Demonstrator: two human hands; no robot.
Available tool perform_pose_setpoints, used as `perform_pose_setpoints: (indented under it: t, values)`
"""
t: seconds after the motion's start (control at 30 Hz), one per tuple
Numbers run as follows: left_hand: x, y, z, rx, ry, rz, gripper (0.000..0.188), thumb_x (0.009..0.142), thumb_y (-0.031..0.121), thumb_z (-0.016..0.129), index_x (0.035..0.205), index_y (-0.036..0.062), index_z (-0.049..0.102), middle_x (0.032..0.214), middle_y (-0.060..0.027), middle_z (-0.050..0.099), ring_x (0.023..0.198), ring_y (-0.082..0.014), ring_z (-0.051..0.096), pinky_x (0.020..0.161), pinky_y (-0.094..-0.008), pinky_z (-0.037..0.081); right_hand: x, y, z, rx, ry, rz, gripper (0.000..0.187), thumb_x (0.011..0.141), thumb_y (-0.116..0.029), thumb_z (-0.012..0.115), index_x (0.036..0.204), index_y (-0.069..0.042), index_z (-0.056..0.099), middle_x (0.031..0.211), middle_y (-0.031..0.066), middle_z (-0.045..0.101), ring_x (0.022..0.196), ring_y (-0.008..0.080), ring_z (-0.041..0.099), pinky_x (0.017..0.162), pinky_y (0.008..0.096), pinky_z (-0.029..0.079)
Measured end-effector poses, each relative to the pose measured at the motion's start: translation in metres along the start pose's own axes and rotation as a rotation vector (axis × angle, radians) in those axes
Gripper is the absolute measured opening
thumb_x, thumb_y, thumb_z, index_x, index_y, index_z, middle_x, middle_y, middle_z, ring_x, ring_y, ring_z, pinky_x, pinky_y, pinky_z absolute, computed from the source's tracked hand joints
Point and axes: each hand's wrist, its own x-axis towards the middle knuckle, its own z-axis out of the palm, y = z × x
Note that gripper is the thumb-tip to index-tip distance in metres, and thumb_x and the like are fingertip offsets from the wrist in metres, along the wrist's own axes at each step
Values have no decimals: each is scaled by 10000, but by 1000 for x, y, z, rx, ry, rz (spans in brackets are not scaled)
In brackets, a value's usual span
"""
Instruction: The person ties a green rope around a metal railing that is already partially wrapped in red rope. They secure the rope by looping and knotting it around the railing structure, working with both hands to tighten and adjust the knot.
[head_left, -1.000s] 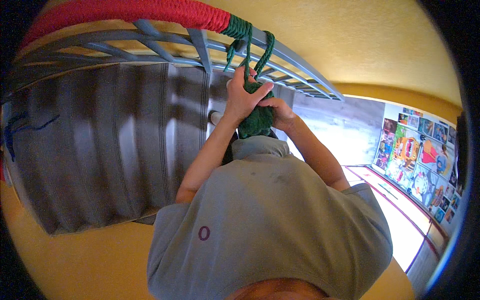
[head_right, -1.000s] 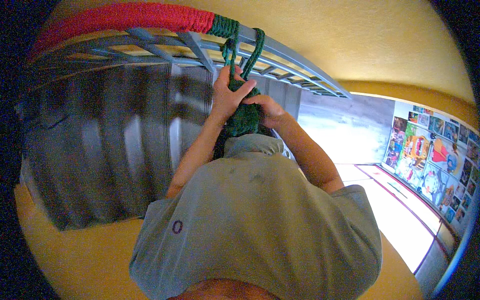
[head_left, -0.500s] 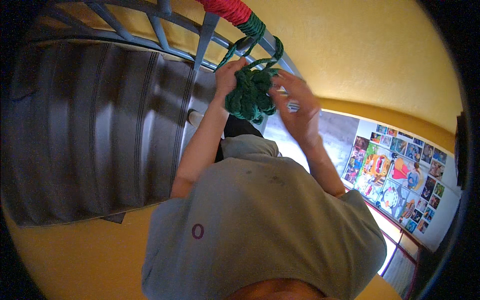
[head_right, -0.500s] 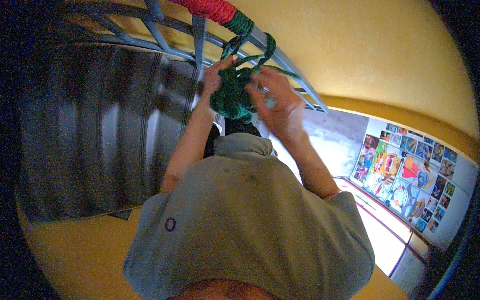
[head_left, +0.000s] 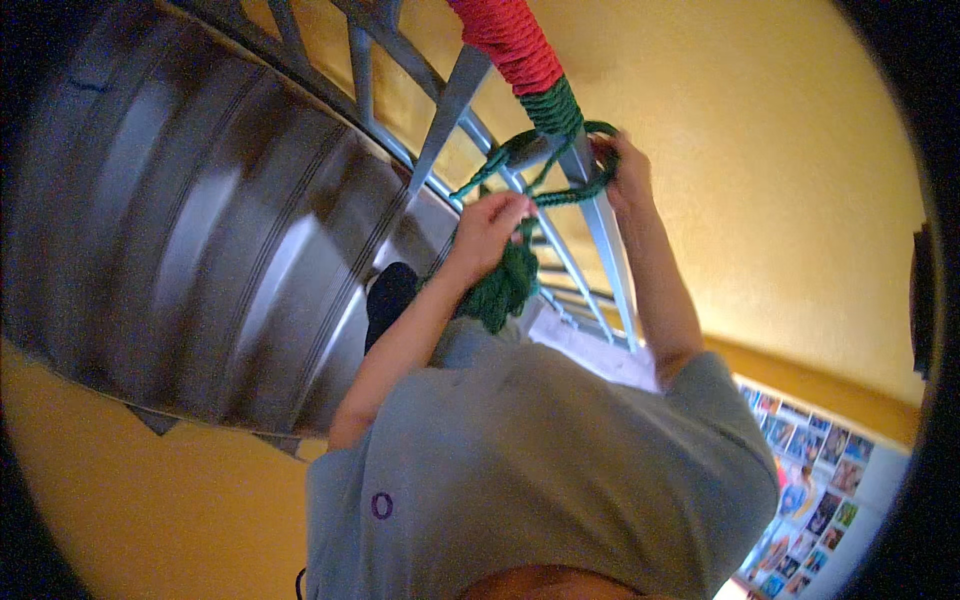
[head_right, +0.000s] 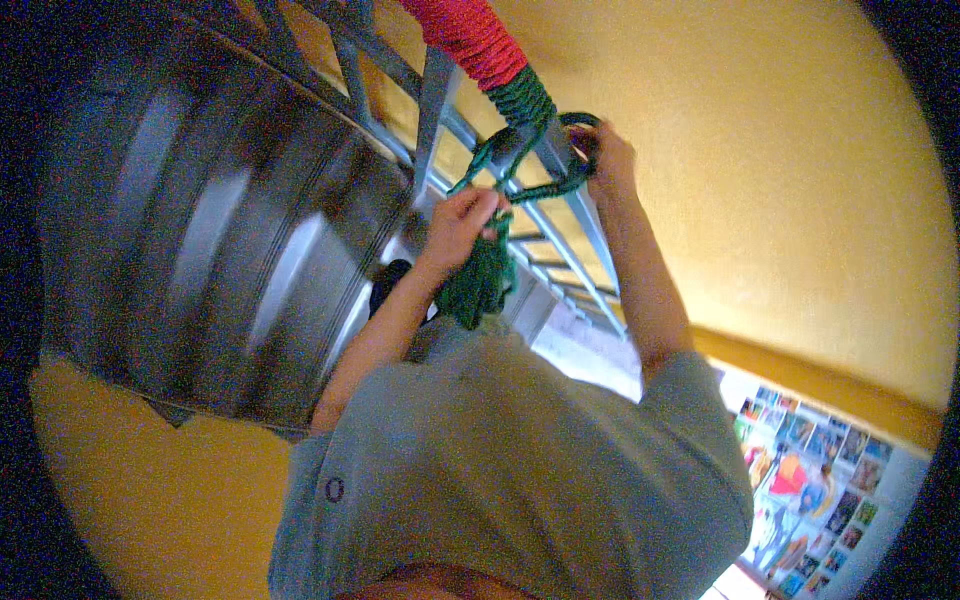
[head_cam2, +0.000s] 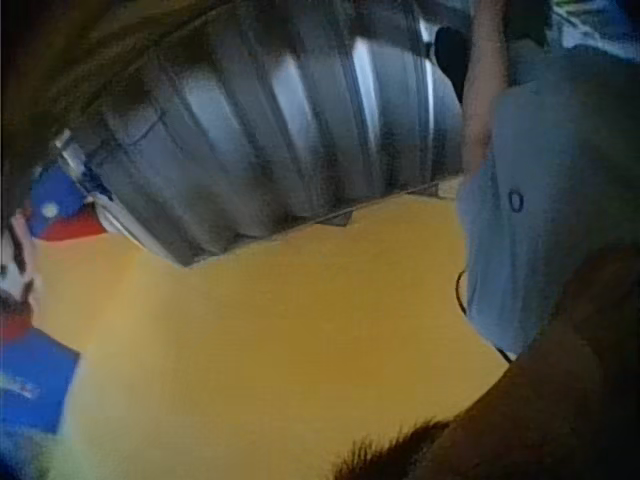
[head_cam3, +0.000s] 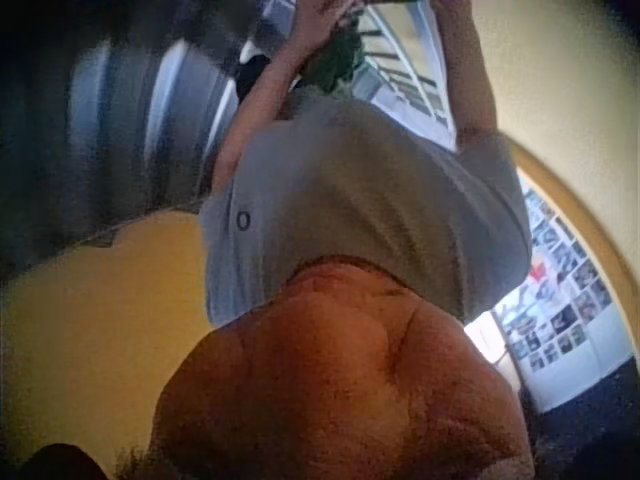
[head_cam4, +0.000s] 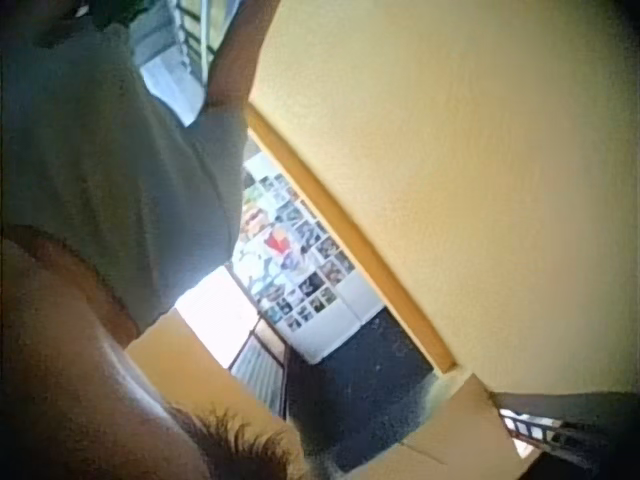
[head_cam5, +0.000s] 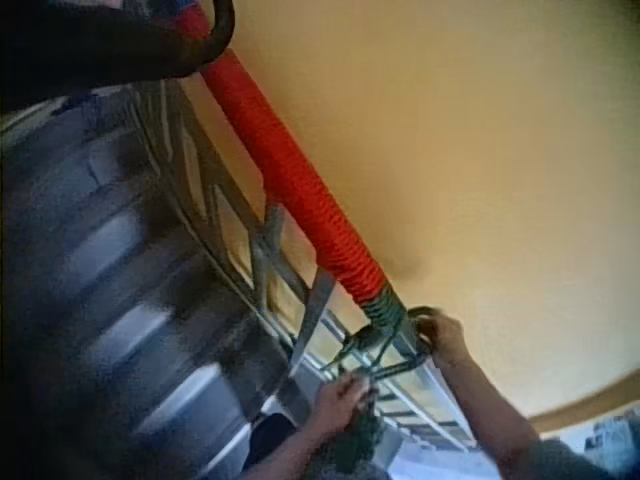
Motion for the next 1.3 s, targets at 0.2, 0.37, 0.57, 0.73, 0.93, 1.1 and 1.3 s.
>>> perform_pose_setpoints:
  t: [0.2,0.37,0.57,0.73,0.93,1.1,1.3]
  values:
    - [-17,-1,35,191,78,89,186,863,216,574,946,56,620,779,7,577,680,-66,523,577,-212,458,-76,11,-16,-375,-293,-898,336,912,-321,372,852,-38,540,1058,154,563,1058,277,519,865,455,433]
    - [-22,5,28,-97,-87,230,346,859,321,568,964,-8,595,822,9,600,742,-50,508,618,-204,421,-114,-3,-9,-990,-1072,-1355,170,732,-228,616,720,-76,539,965,82,561,1019,276,506,942,482,329]
    - [-28,10,30,310,74,166,253,891,276,505,782,55,561,660,20,548,621,-62,487,549,-212,381,-113,-1,-36,-992,-988,-1576,277,822,-348,553,765,-79,582,952,71,597,925,243,574,901,470,386]
    - [-30,16,55,361,147,325,270,901,255,477,801,11,536,627,0,477,609,-69,431,538,-259,368,-50,-21,-38,-660,-310,-1038,175,807,-134,585,942,-25,614,981,127,608,980,269,555,863,371,418]
    - [-48,35,62,321,210,333,274,892,262,493,828,4,559,614,-31,491,595,-82,445,534,-271,374,-30,0,-33,-582,-367,-855,170,814,7,567,979,-4,607,881,97,637,810,144,611,729,260,487]
    - [-47,32,49,343,158,303,351,747,288,703,929,25,560,696,-51,579,682,-119,551,620,-272,442,-101,-16,-13,-637,-277,-1041,104,841,-32,554,918,5,614,772,42,619,694,91,582,628,228,480]
    - [-33,7,43,159,84,577,332,743,336,701,862,47,590,778,-47,615,688,-143,580,625,-276,470,-122,-18,6,-834,-927,-1081,158,849,-108,581,963,-11,633,851,67,640,771,130,592,686,246,475]
